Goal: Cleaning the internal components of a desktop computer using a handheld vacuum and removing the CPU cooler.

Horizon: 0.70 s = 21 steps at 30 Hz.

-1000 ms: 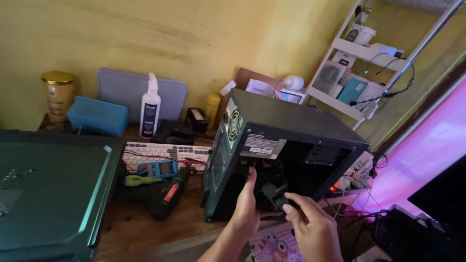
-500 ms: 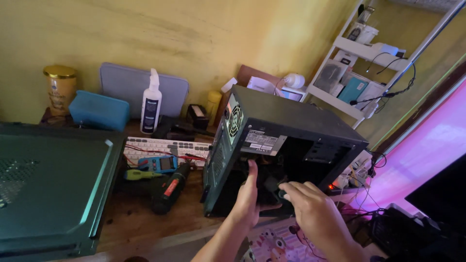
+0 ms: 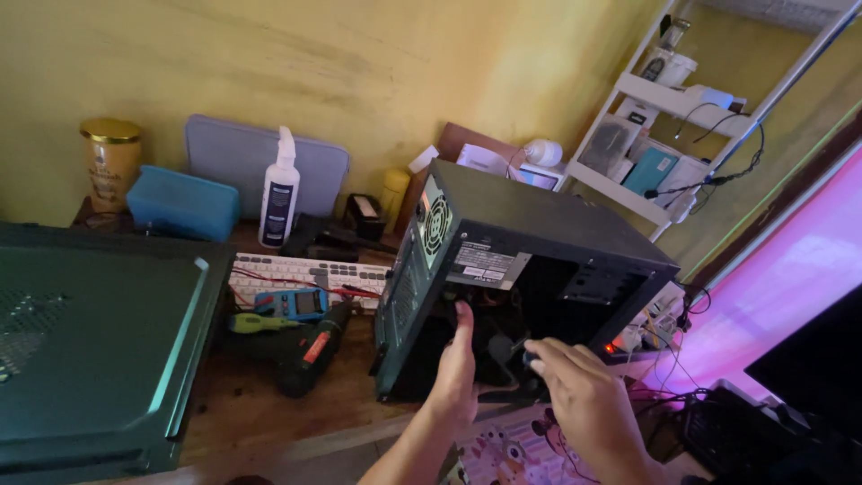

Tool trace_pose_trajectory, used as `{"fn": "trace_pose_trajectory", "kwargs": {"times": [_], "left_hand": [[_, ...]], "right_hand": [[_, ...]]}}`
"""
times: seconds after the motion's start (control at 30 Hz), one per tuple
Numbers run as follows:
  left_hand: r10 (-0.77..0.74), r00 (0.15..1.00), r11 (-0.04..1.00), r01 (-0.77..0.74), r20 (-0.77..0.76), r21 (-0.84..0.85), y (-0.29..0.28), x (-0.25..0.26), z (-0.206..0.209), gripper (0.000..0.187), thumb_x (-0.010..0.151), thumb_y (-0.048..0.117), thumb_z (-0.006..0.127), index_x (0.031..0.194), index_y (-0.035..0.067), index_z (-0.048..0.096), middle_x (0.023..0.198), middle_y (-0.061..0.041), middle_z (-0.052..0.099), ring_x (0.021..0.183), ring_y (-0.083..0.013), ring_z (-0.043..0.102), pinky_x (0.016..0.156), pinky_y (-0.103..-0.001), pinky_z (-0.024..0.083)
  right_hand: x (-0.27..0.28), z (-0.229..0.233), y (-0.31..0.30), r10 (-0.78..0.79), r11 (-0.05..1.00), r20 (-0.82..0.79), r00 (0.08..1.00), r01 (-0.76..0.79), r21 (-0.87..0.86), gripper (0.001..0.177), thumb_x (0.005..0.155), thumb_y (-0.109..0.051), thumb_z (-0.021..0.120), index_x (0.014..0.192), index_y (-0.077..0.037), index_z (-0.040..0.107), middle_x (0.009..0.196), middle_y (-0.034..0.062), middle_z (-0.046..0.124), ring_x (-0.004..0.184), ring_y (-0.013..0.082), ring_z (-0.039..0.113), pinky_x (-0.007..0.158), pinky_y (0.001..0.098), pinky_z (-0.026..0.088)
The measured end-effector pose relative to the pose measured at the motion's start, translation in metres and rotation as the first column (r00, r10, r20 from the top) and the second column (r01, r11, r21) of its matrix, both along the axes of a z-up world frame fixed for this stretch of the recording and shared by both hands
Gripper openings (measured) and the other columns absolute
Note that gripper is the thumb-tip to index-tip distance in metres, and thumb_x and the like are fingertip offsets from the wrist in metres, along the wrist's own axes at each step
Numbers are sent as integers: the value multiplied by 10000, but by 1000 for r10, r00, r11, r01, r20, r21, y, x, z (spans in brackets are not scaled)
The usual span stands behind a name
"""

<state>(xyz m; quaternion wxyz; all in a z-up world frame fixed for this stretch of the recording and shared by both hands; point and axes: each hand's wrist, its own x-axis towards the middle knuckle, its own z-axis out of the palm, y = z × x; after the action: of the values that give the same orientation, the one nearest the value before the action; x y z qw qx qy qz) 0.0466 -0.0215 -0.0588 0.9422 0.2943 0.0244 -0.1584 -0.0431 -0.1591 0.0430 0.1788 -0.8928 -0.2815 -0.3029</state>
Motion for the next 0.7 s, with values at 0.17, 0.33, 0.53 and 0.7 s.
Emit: {"fn": "trace_pose_trajectory", "kwargs": {"times": [0.17, 0.33, 0.53, 0.7], "left_hand": [[46, 997, 998, -48, 66, 30, 4, 5, -11, 899, 867, 819, 499, 1326, 63, 663, 1064, -104, 746, 889, -260, 755, 706, -482, 643], [21, 997, 998, -16, 80, -66, 13, 1, -7, 779, 847, 765, 473, 1366, 203, 621, 1184, -38, 755, 1015, -237, 749, 741, -531, 633], [-19, 994, 990, 33, 106, -134, 18, -11, 6, 801, 829, 793, 413, 1385, 244, 590, 1238, -22, 735, 1095, -243, 727, 858, -603, 587], [-8, 992, 986, 29, 130, -162, 13, -3, -13, 833, 858, 808, 427, 1413, 210, 592, 1229, -58, 720, 1091, -266, 708, 861, -571, 597]], "right_hand": [[-1, -2, -12, 17, 998, -137, 990, -8, 68, 272, 830, -83, 737, 1099, -38, 736, 984, 111, 780, 802, 266, 741, 705, 351, 582], [0, -2, -15, -179, 978, 131, 975, 163, 128, 254, 881, -120, 736, 1129, -66, 738, 1005, 157, 752, 893, 292, 727, 773, 353, 566], [-13, -8, 6, -279, 908, -32, 960, 274, 317, 302, 865, -124, 716, 1165, -94, 734, 1012, 120, 774, 748, 249, 759, 701, 352, 580], [-11, -20, 0, -92, 984, 71, 993, 80, 161, 263, 837, -128, 762, 1093, -65, 760, 1029, 122, 776, 932, 258, 758, 822, 347, 569]]}}
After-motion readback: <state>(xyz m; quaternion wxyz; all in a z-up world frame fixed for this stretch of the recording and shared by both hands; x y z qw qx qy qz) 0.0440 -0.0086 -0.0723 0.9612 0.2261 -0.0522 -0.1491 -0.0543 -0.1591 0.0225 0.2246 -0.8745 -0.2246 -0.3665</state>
